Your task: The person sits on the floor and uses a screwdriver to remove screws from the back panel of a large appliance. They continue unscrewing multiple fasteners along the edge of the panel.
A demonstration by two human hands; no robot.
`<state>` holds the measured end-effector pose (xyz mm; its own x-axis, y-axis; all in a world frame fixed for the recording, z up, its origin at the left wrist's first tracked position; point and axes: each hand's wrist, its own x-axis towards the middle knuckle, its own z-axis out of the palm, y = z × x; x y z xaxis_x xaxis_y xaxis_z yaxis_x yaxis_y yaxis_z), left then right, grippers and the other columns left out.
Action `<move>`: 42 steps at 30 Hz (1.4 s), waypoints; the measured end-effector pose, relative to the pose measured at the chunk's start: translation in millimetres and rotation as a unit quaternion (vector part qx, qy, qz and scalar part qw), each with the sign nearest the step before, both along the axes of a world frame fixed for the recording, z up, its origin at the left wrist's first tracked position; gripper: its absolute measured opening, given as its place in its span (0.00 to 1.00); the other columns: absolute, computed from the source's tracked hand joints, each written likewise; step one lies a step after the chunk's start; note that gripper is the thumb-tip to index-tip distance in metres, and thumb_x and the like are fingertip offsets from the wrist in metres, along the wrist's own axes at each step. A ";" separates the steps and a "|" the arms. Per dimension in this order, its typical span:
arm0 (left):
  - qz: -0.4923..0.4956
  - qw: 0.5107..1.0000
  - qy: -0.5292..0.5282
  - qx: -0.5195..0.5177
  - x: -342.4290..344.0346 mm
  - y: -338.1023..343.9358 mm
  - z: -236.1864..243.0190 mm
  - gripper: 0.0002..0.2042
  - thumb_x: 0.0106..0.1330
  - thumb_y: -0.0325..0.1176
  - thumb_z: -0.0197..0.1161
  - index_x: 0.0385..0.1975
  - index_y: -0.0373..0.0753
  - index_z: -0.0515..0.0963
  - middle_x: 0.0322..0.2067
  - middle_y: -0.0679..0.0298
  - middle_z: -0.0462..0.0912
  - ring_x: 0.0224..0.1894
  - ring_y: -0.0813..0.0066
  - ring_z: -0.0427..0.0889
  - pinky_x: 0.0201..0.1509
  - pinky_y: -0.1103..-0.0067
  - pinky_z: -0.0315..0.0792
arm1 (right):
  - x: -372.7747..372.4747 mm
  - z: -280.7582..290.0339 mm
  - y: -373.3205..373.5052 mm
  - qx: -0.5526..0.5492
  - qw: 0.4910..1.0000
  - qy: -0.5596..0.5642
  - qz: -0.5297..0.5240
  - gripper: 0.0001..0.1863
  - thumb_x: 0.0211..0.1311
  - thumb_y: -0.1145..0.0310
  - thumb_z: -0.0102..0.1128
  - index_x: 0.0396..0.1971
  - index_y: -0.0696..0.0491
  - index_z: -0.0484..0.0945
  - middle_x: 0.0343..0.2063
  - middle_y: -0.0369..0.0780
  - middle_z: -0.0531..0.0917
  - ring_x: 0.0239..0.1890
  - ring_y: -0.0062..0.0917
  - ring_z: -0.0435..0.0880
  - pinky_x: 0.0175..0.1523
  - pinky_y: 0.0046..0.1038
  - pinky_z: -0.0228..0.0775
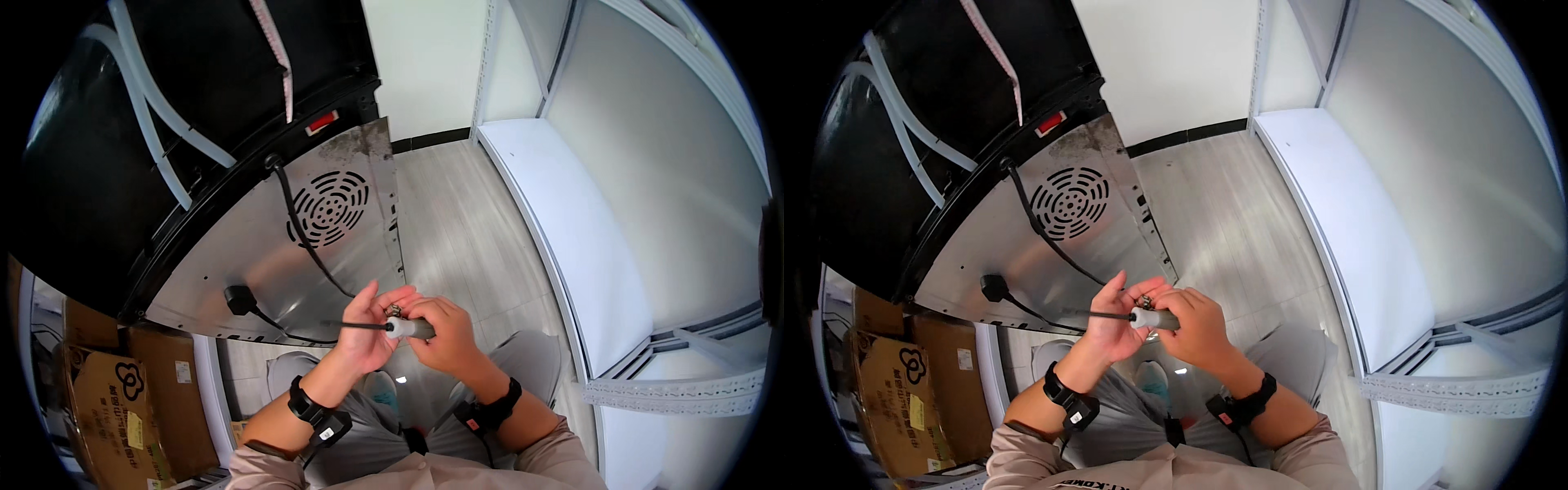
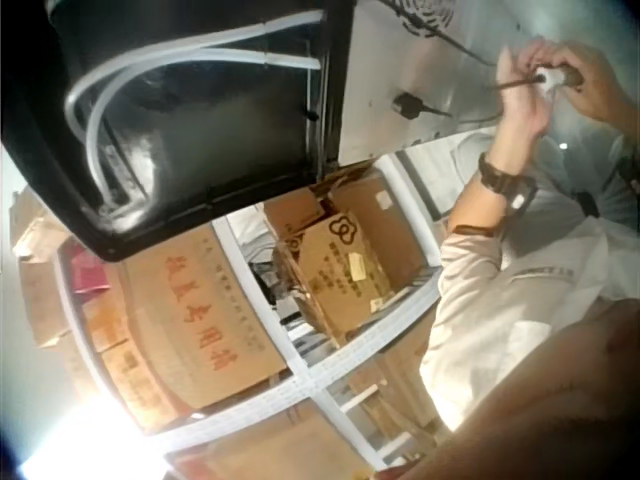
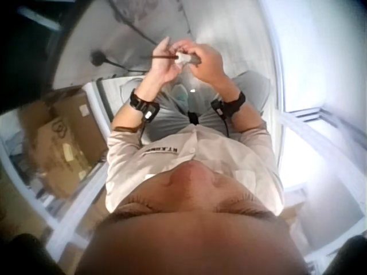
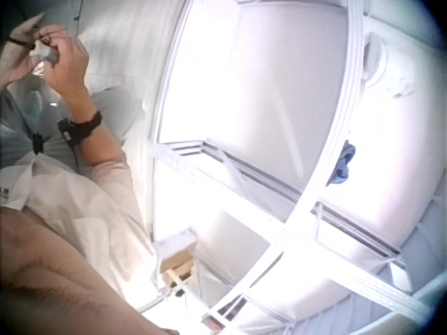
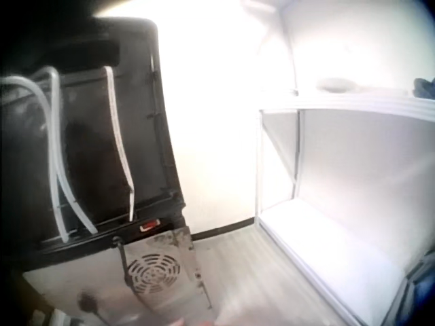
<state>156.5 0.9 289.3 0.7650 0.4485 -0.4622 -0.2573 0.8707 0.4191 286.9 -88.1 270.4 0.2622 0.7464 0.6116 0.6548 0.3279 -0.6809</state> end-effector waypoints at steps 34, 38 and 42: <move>-0.002 1.000 0.005 0.021 8.4 -3.2 -10.8 0.17 0.73 0.36 0.43 0.51 0.30 0.71 0.45 0.57 0.80 0.45 0.71 0.80 0.47 0.78 0.77 | 13.0 2.8 -7.6 -0.055 0.998 0.005 -0.017 0.16 0.38 0.73 0.69 0.32 0.51 0.77 0.23 0.37 0.81 0.24 0.33 0.79 0.28 0.31 0.69; -0.003 0.998 0.036 0.054 9.1 -4.2 -11.4 0.15 0.73 0.36 0.45 0.47 0.32 0.73 0.40 0.60 0.80 0.38 0.73 0.80 0.39 0.78 0.77 | 13.8 4.1 -8.9 -0.031 0.998 0.046 -0.042 0.17 0.39 0.73 0.71 0.33 0.52 0.78 0.24 0.39 0.81 0.25 0.33 0.80 0.29 0.30 0.70; -0.066 0.994 0.059 0.065 7.8 -5.0 -20.4 0.10 0.71 0.35 0.50 0.38 0.36 0.76 0.33 0.63 0.79 0.33 0.75 0.77 0.38 0.79 0.73 | 16.1 2.9 -10.6 -0.044 0.992 0.091 -0.075 0.16 0.42 0.72 0.73 0.33 0.54 0.77 0.25 0.41 0.82 0.26 0.34 0.82 0.30 0.29 0.72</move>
<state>164.3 -4.1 268.9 0.7649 0.4094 -0.4974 -0.0866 0.8304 0.5504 303.0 -98.7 273.2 0.4755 0.7381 0.4786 0.5552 0.1703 -0.8141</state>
